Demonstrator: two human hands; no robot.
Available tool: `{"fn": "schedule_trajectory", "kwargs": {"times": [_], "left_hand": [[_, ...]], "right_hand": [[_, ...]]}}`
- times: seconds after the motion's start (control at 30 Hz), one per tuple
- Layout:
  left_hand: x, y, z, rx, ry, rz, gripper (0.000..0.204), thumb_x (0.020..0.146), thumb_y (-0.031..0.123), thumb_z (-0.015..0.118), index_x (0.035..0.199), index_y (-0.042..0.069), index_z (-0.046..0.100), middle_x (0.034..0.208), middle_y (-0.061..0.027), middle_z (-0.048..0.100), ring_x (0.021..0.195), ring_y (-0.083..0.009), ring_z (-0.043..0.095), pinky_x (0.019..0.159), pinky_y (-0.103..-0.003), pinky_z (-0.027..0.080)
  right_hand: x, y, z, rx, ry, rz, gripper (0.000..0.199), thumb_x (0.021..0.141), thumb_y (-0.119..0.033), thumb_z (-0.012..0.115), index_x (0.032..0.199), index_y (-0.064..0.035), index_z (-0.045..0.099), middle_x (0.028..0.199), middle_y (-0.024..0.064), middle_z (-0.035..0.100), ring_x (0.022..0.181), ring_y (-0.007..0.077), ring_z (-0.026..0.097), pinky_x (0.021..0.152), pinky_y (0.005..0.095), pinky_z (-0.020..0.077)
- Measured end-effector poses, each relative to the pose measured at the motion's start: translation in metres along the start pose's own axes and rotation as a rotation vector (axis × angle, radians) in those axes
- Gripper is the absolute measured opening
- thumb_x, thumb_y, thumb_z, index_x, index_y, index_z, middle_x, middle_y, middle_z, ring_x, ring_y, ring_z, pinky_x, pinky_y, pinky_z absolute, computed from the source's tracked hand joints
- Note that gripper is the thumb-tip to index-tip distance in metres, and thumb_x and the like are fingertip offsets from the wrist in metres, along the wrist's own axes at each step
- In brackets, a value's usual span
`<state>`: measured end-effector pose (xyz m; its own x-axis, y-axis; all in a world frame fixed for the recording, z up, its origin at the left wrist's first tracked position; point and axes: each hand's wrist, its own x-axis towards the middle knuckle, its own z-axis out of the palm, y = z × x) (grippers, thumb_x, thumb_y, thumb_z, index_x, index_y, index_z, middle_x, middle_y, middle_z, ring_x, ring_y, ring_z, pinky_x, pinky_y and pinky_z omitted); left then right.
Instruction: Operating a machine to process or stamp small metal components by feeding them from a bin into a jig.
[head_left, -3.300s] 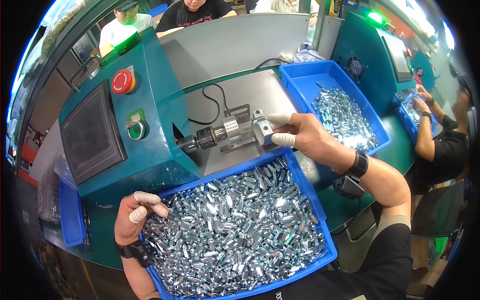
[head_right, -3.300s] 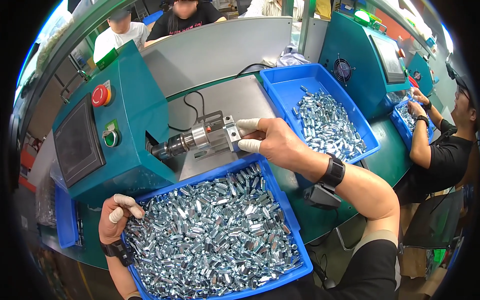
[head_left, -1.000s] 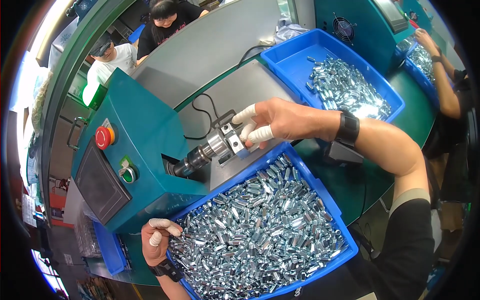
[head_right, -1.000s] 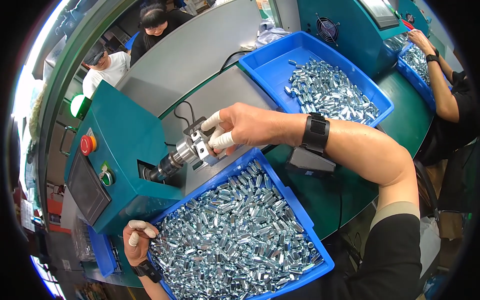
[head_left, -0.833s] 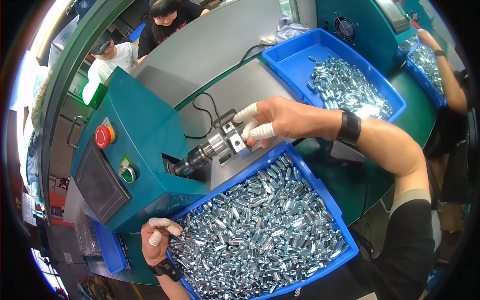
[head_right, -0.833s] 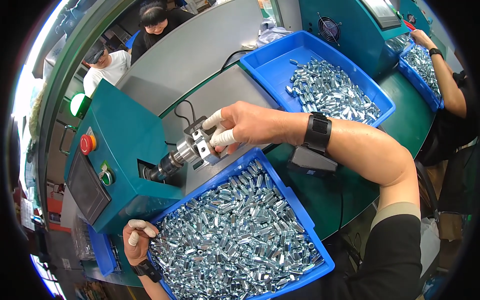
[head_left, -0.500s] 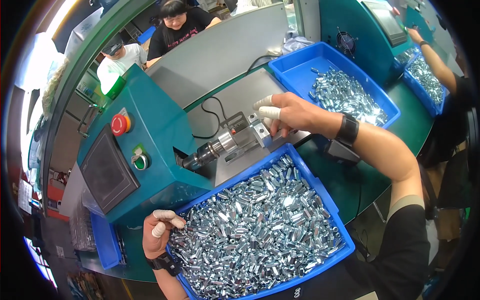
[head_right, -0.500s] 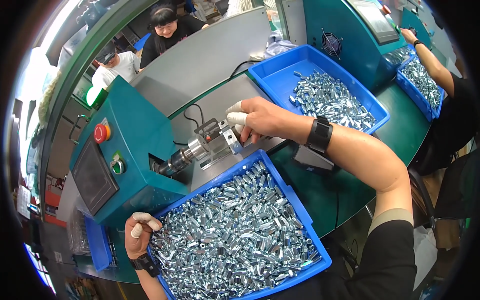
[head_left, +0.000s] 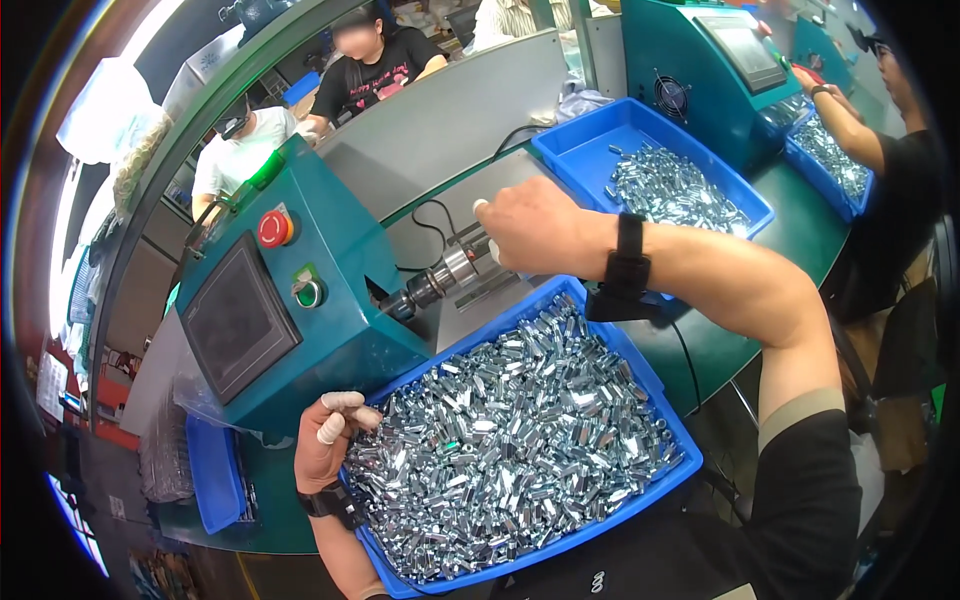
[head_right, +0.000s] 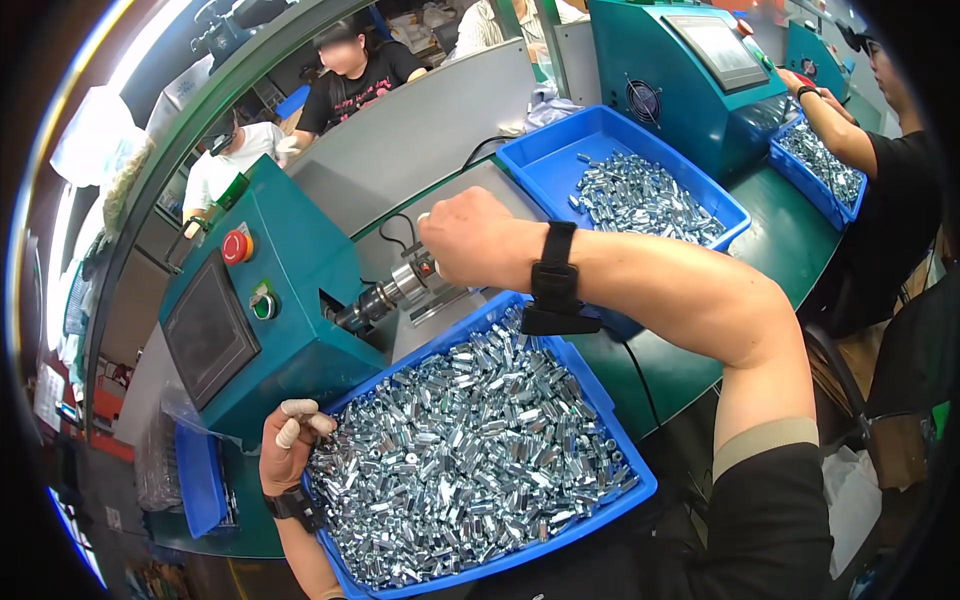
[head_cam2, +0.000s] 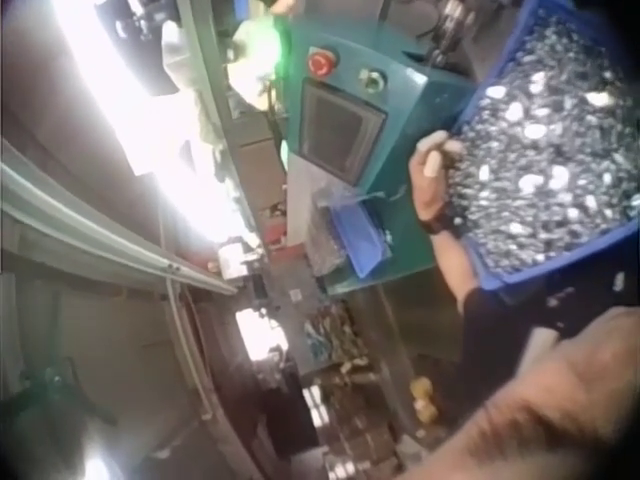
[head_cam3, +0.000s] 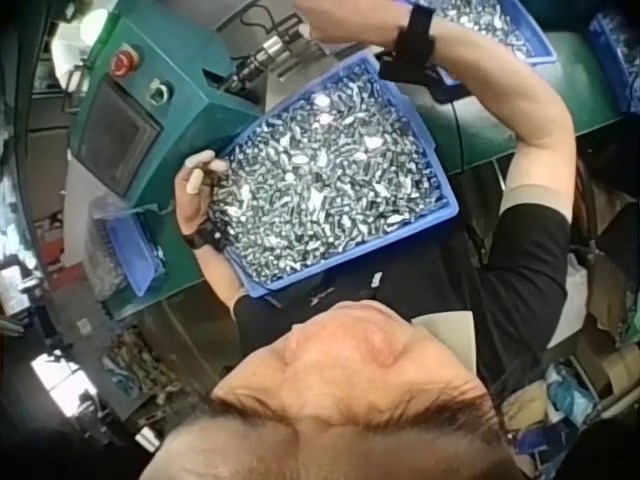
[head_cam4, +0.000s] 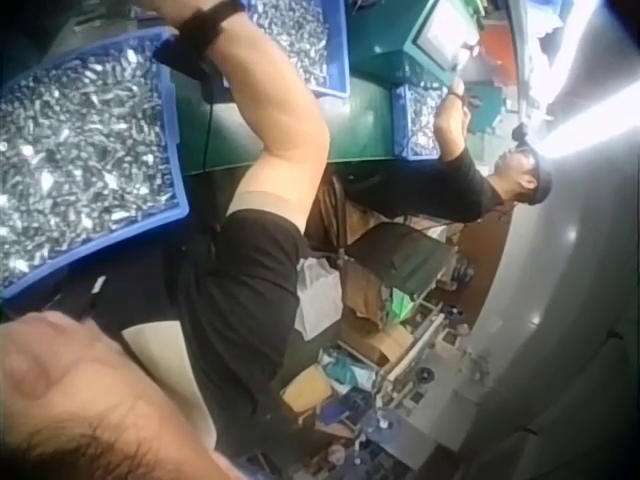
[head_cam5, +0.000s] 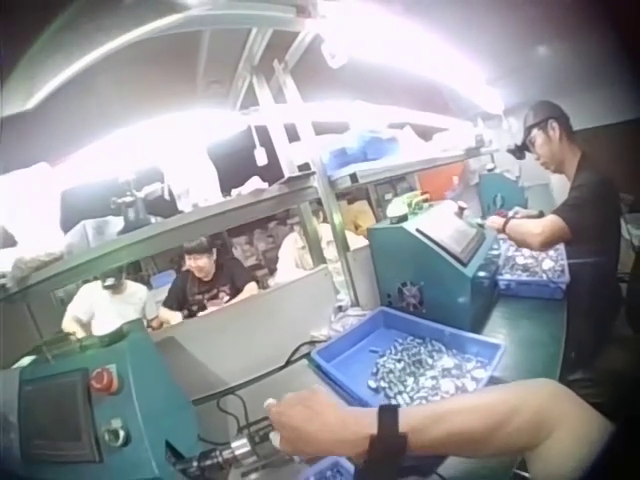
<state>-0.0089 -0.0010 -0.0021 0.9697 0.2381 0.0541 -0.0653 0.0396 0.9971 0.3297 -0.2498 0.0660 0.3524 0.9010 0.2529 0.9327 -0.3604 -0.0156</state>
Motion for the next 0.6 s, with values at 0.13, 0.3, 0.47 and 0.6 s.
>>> {"fn": "schedule_trajectory", "kwargs": {"times": [0.13, 0.3, 0.47, 0.6], "left_hand": [[0.002, -0.001, 0.003, -0.006, -0.005, -0.005, 0.043, 0.095, 0.034, 0.067, 0.121, 0.001, 0.063, 0.098, -0.0138, 0.072, 0.096, -0.0251, 0.068, 0.089, -0.038, 0.052], [0.001, -0.002, 0.0, -0.009, 0.0, -0.002, 0.044, 0.095, 0.035, 0.067, 0.121, 0.0, 0.063, 0.099, -0.0137, 0.072, 0.095, -0.0236, 0.069, 0.087, -0.035, 0.052], [0.003, 0.007, 0.002, 0.009, -0.007, -0.004, 0.047, 0.094, 0.037, 0.068, 0.121, -0.001, 0.063, 0.1, -0.0146, 0.073, 0.094, -0.0224, 0.069, 0.086, -0.033, 0.052], [0.0, 0.002, -0.003, 0.015, 0.001, -0.008, 0.047, 0.094, 0.037, 0.068, 0.121, -0.001, 0.062, 0.1, -0.0143, 0.073, 0.095, -0.0223, 0.069, 0.085, -0.032, 0.052]], "right_hand": [[-0.001, 0.003, -0.005, 0.026, 0.007, 0.005, 0.024, 0.079, -0.017, 0.064, 0.096, 0.0013, 0.063, 0.078, 0.0214, 0.068, 0.081, 0.0398, 0.068, 0.071, 0.0498, 0.0539], [-0.017, 0.05, -0.014, -0.028, -0.009, 0.223, 0.041, 0.077, -0.022, 0.066, 0.114, -0.0039, 0.064, 0.088, 0.0211, 0.07, 0.086, 0.0404, 0.069, 0.076, 0.0482, 0.0558], [-0.075, 0.1, -0.02, -0.241, 0.195, 0.325, 0.033, 0.08, -0.021, 0.07, 0.107, -0.0025, 0.068, 0.097, 0.0222, 0.071, 0.093, 0.0343, 0.069, 0.082, 0.045, 0.0553], [-0.096, 0.048, 0.004, 0.457, -0.08, -0.032, 0.028, 0.083, -0.018, 0.073, 0.108, -0.0061, 0.071, 0.099, 0.0147, 0.067, 0.089, 0.034, 0.066, 0.079, 0.042, 0.0543]]}}
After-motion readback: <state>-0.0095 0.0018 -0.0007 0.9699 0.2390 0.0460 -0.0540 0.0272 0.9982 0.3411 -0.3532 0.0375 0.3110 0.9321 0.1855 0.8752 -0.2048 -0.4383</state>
